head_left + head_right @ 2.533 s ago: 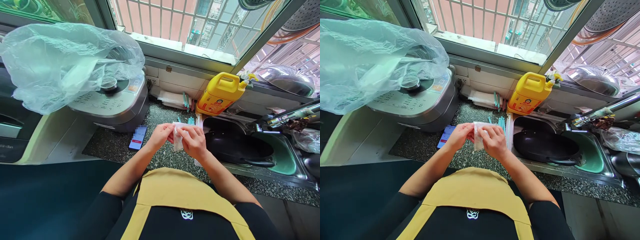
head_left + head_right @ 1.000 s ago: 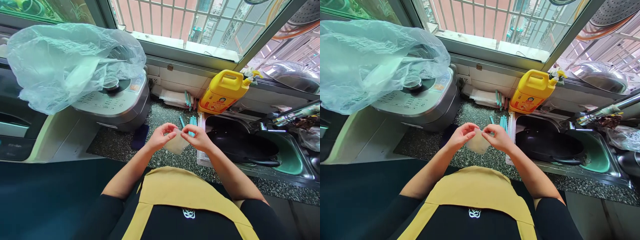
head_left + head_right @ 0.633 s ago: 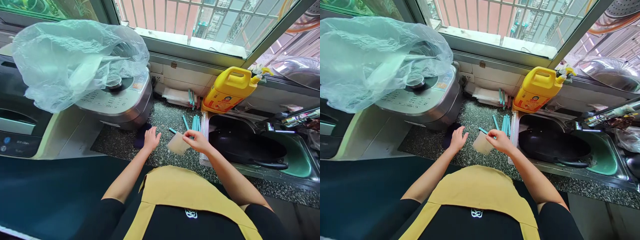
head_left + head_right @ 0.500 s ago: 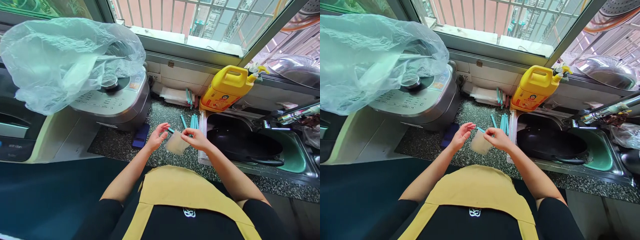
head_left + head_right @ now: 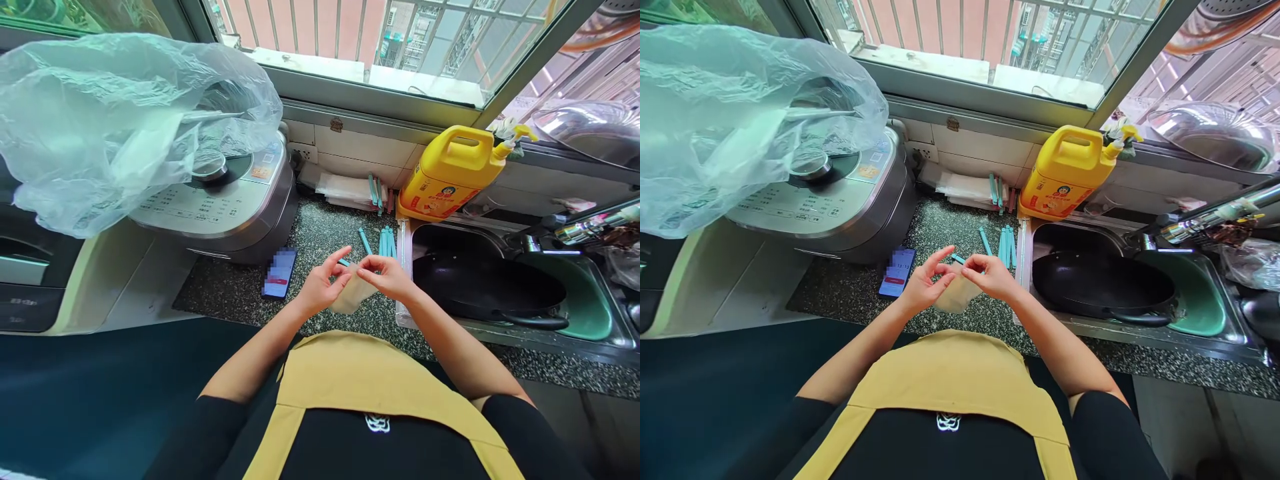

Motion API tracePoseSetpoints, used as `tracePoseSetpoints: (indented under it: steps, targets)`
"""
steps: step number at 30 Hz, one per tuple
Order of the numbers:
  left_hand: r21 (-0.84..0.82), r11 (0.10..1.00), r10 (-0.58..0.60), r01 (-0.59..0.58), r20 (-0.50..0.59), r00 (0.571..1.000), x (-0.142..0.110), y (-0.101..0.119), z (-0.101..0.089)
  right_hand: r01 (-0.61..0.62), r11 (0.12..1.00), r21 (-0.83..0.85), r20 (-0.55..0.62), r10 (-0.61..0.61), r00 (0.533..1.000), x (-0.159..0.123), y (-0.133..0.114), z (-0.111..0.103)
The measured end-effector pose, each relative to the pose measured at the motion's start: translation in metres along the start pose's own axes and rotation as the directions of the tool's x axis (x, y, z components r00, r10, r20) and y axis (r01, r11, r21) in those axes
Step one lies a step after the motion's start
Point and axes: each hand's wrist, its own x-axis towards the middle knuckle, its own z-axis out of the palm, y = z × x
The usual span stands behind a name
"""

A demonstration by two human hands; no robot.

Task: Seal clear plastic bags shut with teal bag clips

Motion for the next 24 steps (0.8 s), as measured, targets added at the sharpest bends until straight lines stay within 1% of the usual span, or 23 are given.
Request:
tracePoseSetpoints:
  steps: [5, 7, 13, 18, 22, 24]
  targets:
    - [0.047, 0.999, -0.004, 0.003, 0.022, 1.0, -0.001, 0.0, 0.001, 0.051, 0.998, -0.031, -0.031, -0.052, 0.998, 0.002, -0.006, 0.0]
    - [0.051, 0.999, 0.01, -0.012, 0.036, 0.999, -0.002, 0.0, 0.002, 0.07, 0.997, -0.035, -0.041, -0.072, 0.997, 0.003, -0.009, 0.0]
    - [0.016, 0.991, 0.127, -0.131, 0.126, 0.984, -0.011, -0.007, 0.002, 0.085, 0.994, -0.068, -0.096, -0.092, 0.991, 0.009, -0.01, -0.003]
    - [0.103, 0.971, 0.209, -0.218, 0.097, 0.973, -0.021, -0.012, -0.001, 0.075, 0.994, -0.081, -0.064, -0.08, 0.995, 0.01, -0.012, -0.003]
    - [0.182, 0.938, 0.268, -0.294, 0.153, 0.951, -0.023, -0.012, -0.005, 0.05, 0.997, -0.062, -0.06, -0.054, 0.997, 0.011, -0.016, -0.005]
    - [0.196, 0.922, 0.304, -0.333, 0.161, 0.939, -0.023, -0.011, -0.006, 0.045, 0.997, -0.069, -0.028, -0.047, 0.998, 0.011, -0.017, -0.007]
